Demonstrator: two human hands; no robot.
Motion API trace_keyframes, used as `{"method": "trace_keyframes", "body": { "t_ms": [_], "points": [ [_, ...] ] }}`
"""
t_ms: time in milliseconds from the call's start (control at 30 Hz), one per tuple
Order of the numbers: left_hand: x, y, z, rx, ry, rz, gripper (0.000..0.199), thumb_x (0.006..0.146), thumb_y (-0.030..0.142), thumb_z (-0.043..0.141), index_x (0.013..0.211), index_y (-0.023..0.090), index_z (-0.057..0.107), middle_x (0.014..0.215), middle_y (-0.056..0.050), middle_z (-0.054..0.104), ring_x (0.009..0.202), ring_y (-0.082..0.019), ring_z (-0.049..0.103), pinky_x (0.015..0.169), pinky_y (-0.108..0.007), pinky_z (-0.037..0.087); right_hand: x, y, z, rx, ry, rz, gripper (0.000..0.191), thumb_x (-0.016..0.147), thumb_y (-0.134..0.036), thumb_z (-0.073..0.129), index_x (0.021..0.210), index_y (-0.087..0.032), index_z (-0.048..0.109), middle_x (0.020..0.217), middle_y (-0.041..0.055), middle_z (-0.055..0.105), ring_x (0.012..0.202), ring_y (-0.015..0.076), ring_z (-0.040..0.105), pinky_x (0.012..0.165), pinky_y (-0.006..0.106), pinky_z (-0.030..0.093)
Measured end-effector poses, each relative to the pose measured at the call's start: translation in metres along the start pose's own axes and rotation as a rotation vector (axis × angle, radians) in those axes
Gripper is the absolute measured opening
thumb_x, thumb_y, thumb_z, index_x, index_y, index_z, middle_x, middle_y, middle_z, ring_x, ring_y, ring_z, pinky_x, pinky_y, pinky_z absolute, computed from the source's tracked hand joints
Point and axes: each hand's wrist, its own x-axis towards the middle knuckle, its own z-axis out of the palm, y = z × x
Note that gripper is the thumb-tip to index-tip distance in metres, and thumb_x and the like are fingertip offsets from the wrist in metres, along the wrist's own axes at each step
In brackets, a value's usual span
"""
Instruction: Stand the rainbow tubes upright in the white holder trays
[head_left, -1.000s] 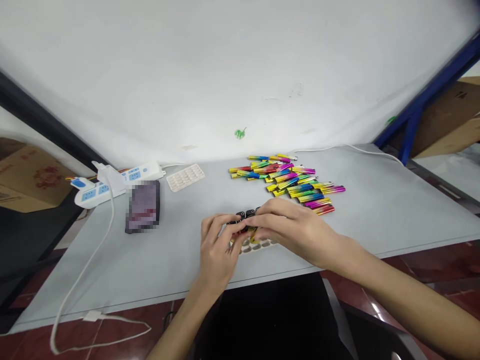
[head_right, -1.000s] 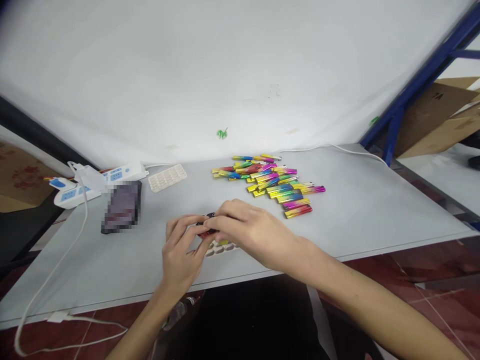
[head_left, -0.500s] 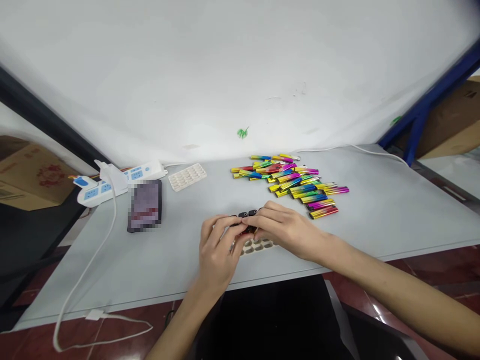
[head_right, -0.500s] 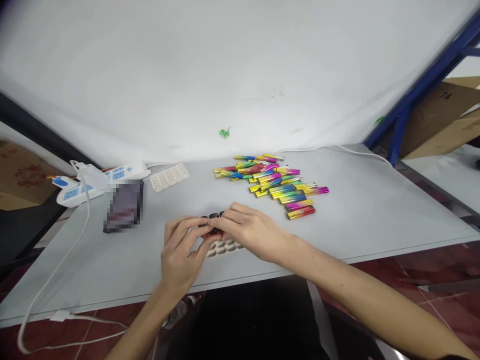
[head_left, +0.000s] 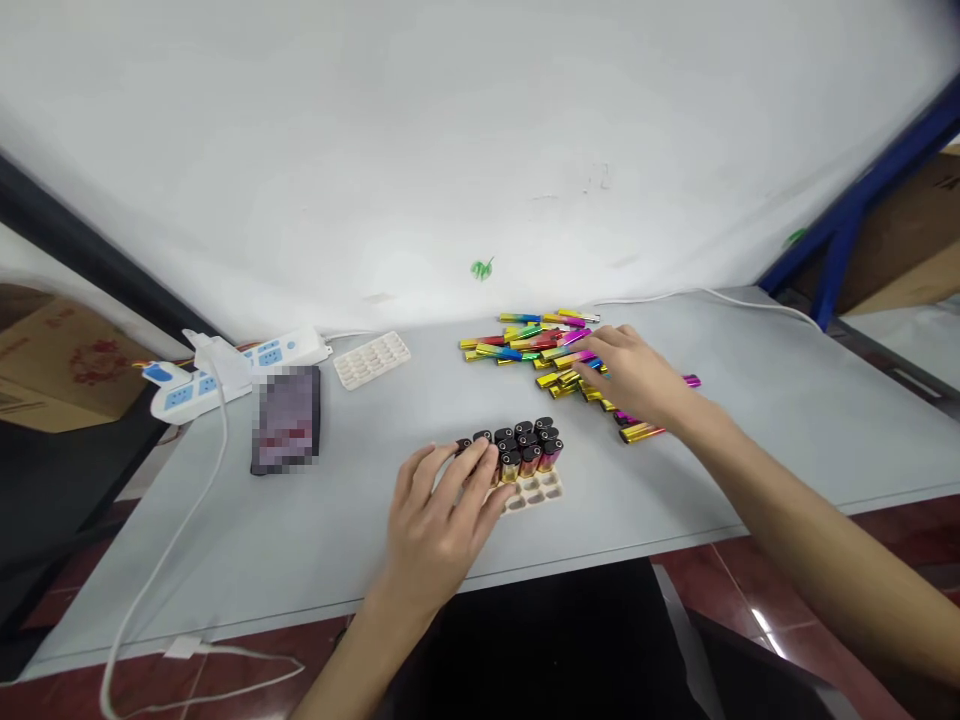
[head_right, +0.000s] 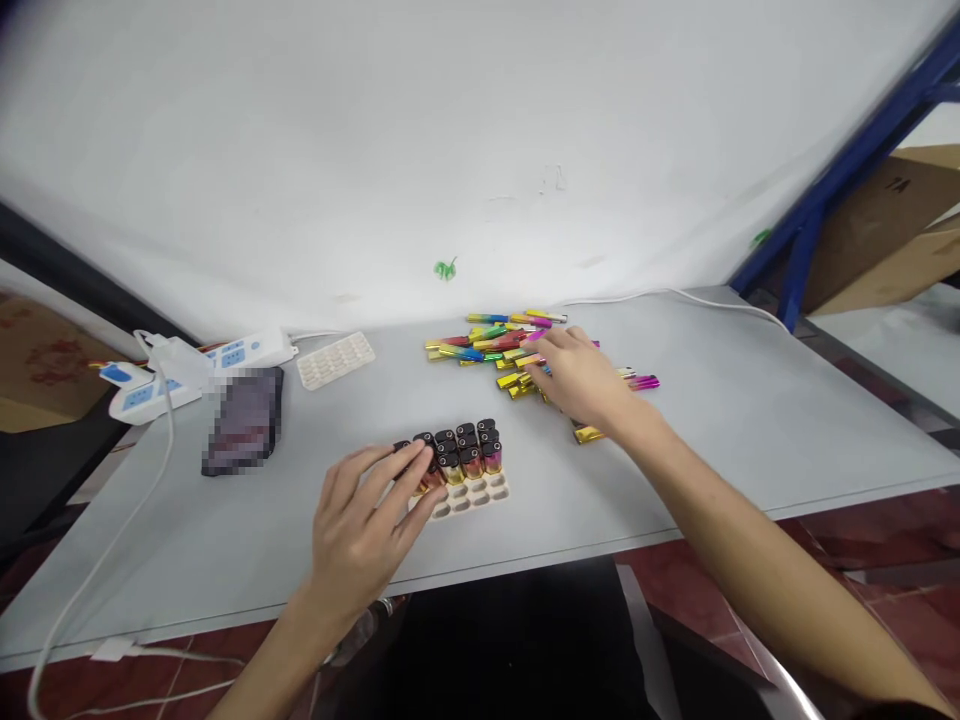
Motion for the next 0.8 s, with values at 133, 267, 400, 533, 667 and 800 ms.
{"method": "trace_keyframes", "body": {
  "t_ms": [133,267,400,533,667,800],
  "points": [
    [0.025,-0.021,0.004,-0.144,-0.013,-0.206,0.027,0.094,0.024,0.062,0.12,0.016,0.064,0.103,-0.008,0.075,0.094,-0.023,0.063,0.087,-0.04,0.051,0.019,0.046,0.011,-0.056,-0.216,0.023,0.04,0.095,-0.023,0.042,0.127,-0.017,0.066,0.126,0.0157,0.065,0.113,0.0331,0.056,0.096,0.049,0.047],
    [0.07,-0.068,0.047,-0.117,-0.339,-0.224,0.023,0.099,0.024,0.05,0.114,0.018,0.066,0.106,-0.007,0.073,0.099,-0.023,0.061,0.089,-0.039,0.049,0.038,0.056,0.011,-0.059,-0.354,-0.043,0.041,0.093,-0.025,0.048,0.128,-0.02,0.067,0.132,0.0135,0.063,0.117,0.0331,0.053,0.096,0.046,0.045],
    [0.101,-0.101,0.105,-0.1,-0.59,-0.013,0.034,0.093,0.025,0.062,0.126,0.019,0.062,0.124,-0.011,0.066,0.113,-0.028,0.056,0.093,-0.042,0.047,0.059,0.054,0.008,-0.073,-0.508,-0.093,0.039,0.09,-0.031,0.059,0.126,-0.02,0.069,0.126,0.014,0.067,0.118,0.0336,0.054,0.095,0.043,0.044],
    [0.106,-0.105,0.141,-0.115,-0.647,0.076,0.028,0.088,0.02,0.067,0.117,0.017,0.066,0.117,-0.012,0.068,0.111,-0.029,0.057,0.093,-0.042,0.043,0.071,0.054,0.007,-0.084,-0.566,-0.101,0.04,0.085,-0.032,0.07,0.122,-0.017,0.069,0.122,0.0157,0.067,0.12,0.0333,0.055,0.093,0.04,0.045],
    [0.101,-0.101,0.148,-0.149,-0.621,0.058,0.019,0.09,0.017,0.063,0.109,0.017,0.068,0.109,-0.012,0.071,0.106,-0.028,0.059,0.092,-0.042,0.044,0.069,0.059,0.008,-0.046,-0.557,-0.045,0.033,0.085,-0.038,0.069,0.113,-0.02,0.067,0.108,0.0117,0.069,0.103,0.0297,0.061,0.079,0.036,0.046],
    [0.099,-0.099,0.129,-0.193,-0.51,-0.065,0.019,0.093,0.02,0.06,0.111,0.02,0.065,0.107,-0.008,0.072,0.102,-0.024,0.062,0.089,-0.039,0.048,0.061,0.064,0.008,0.067,-0.527,-0.052,0.026,0.085,-0.037,0.067,0.106,-0.022,0.065,0.105,0.0091,0.069,0.097,0.0267,0.062,0.077,0.034,0.045]
  ]
}}
